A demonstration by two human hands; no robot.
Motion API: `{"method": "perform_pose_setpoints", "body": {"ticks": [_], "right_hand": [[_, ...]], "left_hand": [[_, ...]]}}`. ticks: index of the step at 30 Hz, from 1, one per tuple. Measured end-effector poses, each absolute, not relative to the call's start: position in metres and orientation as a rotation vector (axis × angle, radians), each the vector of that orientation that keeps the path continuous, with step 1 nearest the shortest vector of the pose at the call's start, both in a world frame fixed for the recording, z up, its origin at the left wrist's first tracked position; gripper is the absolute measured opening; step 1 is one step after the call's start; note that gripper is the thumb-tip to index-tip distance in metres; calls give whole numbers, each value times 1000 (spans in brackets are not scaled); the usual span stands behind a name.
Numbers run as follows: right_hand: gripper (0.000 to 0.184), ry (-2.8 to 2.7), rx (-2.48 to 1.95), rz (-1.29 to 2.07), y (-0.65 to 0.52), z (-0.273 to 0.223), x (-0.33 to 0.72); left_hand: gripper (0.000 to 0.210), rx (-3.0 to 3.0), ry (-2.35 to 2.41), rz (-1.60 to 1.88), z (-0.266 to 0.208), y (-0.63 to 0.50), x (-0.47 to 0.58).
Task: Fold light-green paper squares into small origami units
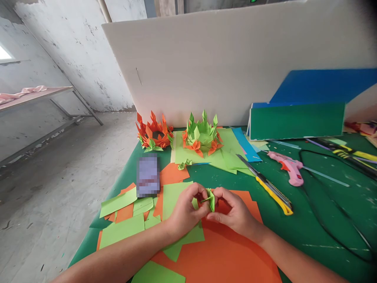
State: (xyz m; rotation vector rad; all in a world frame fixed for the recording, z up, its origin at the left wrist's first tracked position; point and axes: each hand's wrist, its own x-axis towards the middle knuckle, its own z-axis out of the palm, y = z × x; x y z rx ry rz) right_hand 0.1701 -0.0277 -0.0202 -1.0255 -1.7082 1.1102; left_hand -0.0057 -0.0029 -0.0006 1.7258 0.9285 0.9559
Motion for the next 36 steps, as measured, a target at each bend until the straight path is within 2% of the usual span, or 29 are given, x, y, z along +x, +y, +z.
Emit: {"method": "perform_pose_setpoints", "body": {"ticks": [6,10,19,27,33,36], "right_hand": [[26,-1696,-1059,1057,-27,-20,169],[25,-1699,-1073,969,-25,-21,169],[25,-1689,-1083,980,-24,-19,171],[8,-1611,-1102,921,-24,-15,171],[1,-1632,-1096,808,-23,-16,169],[5,-1664,-1110,752,-22,-15,169]], "left_hand": [[5,1612,834,858,-3,-4,-7],[21,1475,774,834,-2,-3,-7],[29,1121,678,770,-4,4,-6],[21,1378,822,928,-5,4,-8],[10,1584,877,1034,-9,3,-10],[8,1607,881,1041,-7,2,-9]]}}
